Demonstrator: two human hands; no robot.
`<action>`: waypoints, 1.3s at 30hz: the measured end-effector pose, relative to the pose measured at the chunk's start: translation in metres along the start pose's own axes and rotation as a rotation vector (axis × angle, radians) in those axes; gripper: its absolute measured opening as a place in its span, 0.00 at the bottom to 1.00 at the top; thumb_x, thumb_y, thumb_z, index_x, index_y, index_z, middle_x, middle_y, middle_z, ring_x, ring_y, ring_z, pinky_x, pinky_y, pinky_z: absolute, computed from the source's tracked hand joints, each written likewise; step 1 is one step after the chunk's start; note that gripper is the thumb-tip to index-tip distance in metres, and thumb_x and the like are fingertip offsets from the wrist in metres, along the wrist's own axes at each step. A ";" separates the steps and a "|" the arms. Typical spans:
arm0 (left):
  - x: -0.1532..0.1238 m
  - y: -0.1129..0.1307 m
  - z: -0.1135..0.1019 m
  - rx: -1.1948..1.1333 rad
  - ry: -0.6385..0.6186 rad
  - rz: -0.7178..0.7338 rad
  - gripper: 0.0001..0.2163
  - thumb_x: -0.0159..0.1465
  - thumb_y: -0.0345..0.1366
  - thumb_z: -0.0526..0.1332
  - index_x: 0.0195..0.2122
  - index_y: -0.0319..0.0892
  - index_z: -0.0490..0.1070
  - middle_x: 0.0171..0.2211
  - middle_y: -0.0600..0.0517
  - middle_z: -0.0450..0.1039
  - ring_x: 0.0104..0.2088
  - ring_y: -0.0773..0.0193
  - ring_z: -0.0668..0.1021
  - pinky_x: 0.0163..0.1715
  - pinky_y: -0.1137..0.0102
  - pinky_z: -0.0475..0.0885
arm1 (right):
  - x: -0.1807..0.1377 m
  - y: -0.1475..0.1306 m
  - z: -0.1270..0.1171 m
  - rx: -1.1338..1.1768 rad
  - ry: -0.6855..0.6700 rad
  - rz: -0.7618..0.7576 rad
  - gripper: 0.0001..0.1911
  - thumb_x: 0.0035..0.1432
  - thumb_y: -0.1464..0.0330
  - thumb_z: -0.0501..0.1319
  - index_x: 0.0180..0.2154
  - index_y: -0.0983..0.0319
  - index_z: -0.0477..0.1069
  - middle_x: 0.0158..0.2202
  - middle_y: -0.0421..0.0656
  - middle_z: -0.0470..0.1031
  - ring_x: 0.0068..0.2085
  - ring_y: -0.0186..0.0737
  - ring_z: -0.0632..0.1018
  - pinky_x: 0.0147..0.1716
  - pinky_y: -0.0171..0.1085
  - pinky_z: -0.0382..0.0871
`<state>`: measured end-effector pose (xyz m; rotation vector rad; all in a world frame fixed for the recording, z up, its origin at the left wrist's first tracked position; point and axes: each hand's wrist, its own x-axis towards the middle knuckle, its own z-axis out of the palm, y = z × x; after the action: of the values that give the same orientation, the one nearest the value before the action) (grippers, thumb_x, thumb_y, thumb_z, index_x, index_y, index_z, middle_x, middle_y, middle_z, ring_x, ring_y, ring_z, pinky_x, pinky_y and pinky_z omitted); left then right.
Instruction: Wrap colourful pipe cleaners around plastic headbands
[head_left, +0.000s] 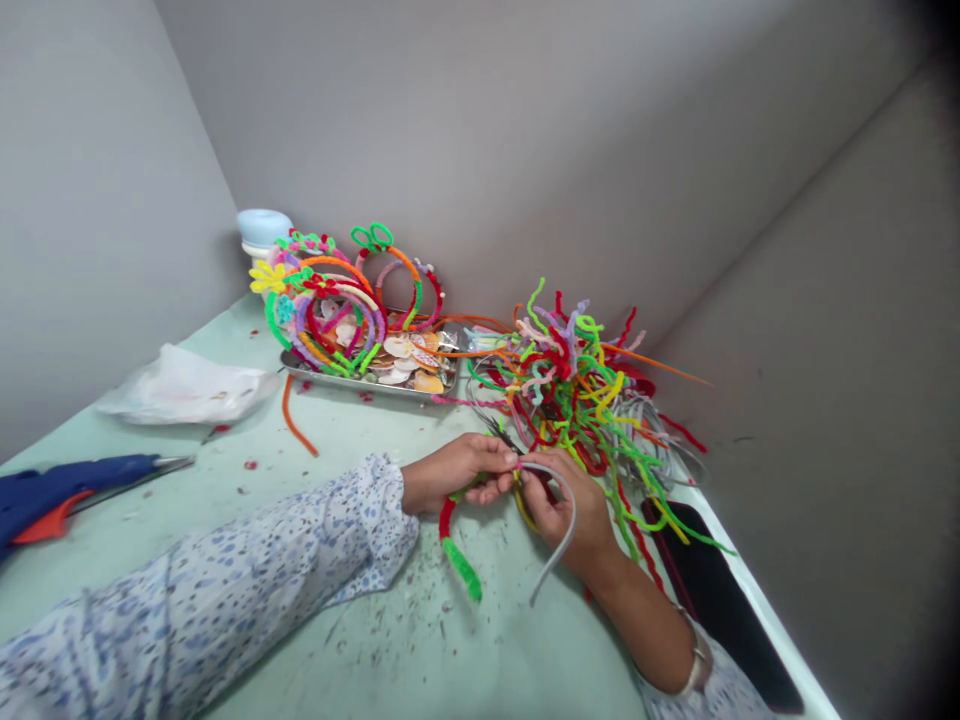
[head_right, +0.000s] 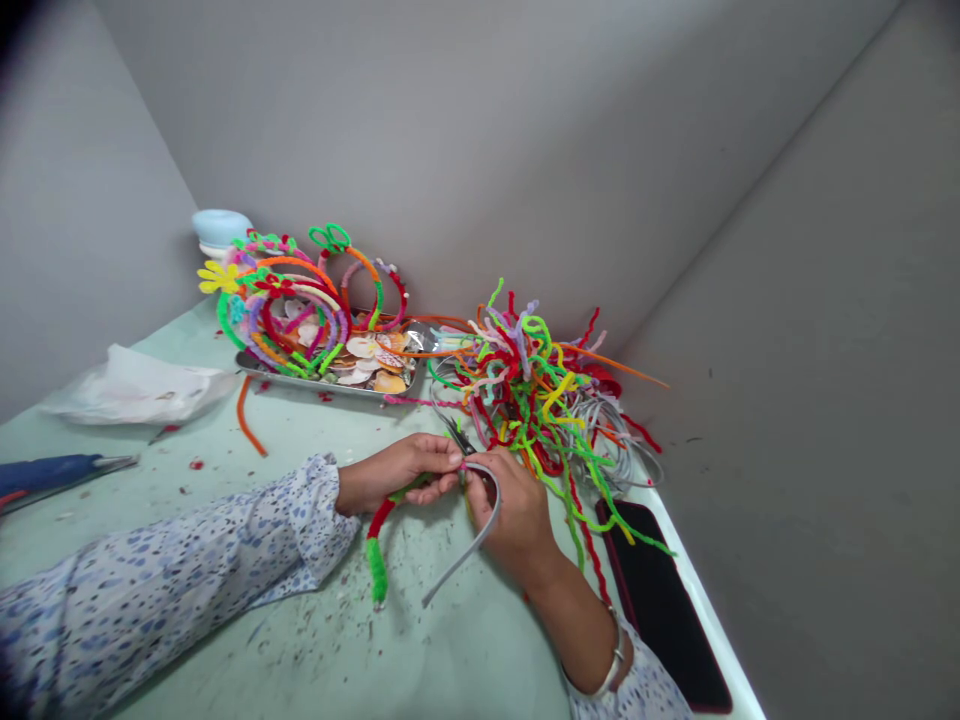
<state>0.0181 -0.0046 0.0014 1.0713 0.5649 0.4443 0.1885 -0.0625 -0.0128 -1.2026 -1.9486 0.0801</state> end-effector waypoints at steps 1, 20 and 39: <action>0.000 0.000 0.000 -0.005 0.000 0.004 0.11 0.56 0.41 0.61 0.28 0.37 0.64 0.21 0.55 0.66 0.13 0.77 0.63 0.11 0.80 0.52 | 0.000 0.000 0.000 -0.014 0.002 -0.006 0.09 0.56 0.74 0.56 0.39 0.60 0.69 0.35 0.45 0.73 0.38 0.40 0.74 0.39 0.40 0.70; -0.002 0.004 -0.005 0.018 -0.105 -0.010 0.12 0.57 0.42 0.60 0.28 0.38 0.62 0.20 0.57 0.66 0.12 0.77 0.63 0.09 0.79 0.49 | -0.002 0.004 0.000 -0.134 0.059 -0.125 0.08 0.58 0.75 0.54 0.38 0.61 0.69 0.36 0.47 0.73 0.40 0.42 0.74 0.40 0.43 0.70; -0.001 -0.003 0.003 -0.005 0.097 0.117 0.13 0.56 0.43 0.61 0.31 0.39 0.61 0.21 0.57 0.66 0.14 0.77 0.64 0.12 0.81 0.51 | 0.004 -0.008 -0.002 0.075 0.006 0.150 0.06 0.59 0.70 0.55 0.34 0.60 0.71 0.32 0.44 0.73 0.34 0.40 0.73 0.35 0.39 0.68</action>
<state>0.0198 -0.0082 0.0002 1.0855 0.5884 0.6020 0.1832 -0.0646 -0.0048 -1.2959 -1.8312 0.2250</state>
